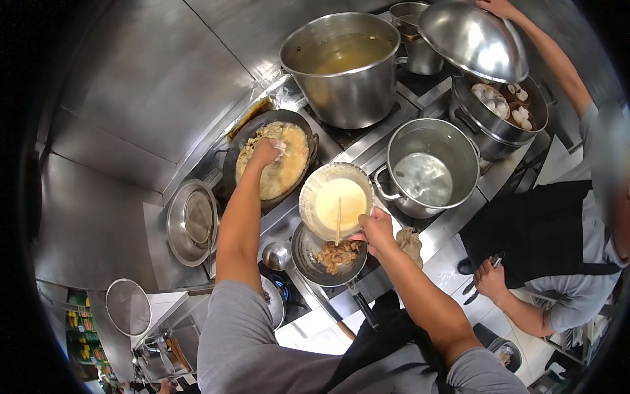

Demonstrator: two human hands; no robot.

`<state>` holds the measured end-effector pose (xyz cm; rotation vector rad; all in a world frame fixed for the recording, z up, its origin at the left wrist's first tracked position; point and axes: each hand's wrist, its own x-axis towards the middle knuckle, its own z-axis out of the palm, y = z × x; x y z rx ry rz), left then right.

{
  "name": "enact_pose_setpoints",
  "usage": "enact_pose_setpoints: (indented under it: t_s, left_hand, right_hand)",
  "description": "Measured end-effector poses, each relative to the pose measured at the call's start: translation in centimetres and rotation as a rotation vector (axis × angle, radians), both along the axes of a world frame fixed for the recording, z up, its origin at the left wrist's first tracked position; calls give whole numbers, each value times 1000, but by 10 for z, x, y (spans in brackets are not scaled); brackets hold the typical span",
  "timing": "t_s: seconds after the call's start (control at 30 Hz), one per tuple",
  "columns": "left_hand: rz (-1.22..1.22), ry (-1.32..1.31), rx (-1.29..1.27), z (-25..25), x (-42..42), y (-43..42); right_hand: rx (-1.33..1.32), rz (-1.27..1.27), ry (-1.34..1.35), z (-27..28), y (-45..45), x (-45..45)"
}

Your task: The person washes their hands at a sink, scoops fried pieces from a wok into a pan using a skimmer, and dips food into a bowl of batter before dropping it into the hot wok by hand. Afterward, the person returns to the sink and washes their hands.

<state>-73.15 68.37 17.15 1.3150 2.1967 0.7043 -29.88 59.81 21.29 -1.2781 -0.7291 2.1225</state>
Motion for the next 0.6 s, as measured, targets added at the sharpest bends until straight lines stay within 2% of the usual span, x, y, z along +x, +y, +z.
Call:
enact_pose_setpoints:
  t_s: [0.03,0.07,0.13,0.17,0.23,0.27,0.3,0.37,0.43,0.47,0.53,0.6]
  left_hand:
    - [17,142,13,-4,-3,2]
    - [17,142,12,3,0,0]
    - [-192,320,-341,29,13,-12]
    - [-193,322,-342,30,16,-18]
    - [-351,490,-527,34,23,-28]
    - [-352,492,-530,14,9,-25]
    - [-275,327,-442,-23,-18,-19]
    - [-197,163,-351,-27,-23,-17]
    - [-133,68,-260,21,14,-16]
    - [-131,66,-258,24,16,-14]
    - [-44,260,-191,31,20,-9]
    - [-34,188,-188,49,32,-14]
  right_hand:
    - [2,5,3,1,0,0]
    - [3,10,5,2,0,1]
    - [1,10,6,0,1,1]
    - [0,8,9,-1,1,1]
    - [2,11,23,-2,2,2]
    - [6,18,35,-3,2,2]
    - [4,18,37,-3,1,1]
    - [9,32,34,-3,1,-1]
    - [6,27,32,-1,-1,-3]
    - [3,23,30,-1,-2,-4]
    - [2,26,25,-1,-3,-4]
    - [2,26,22,0,-4,-4]
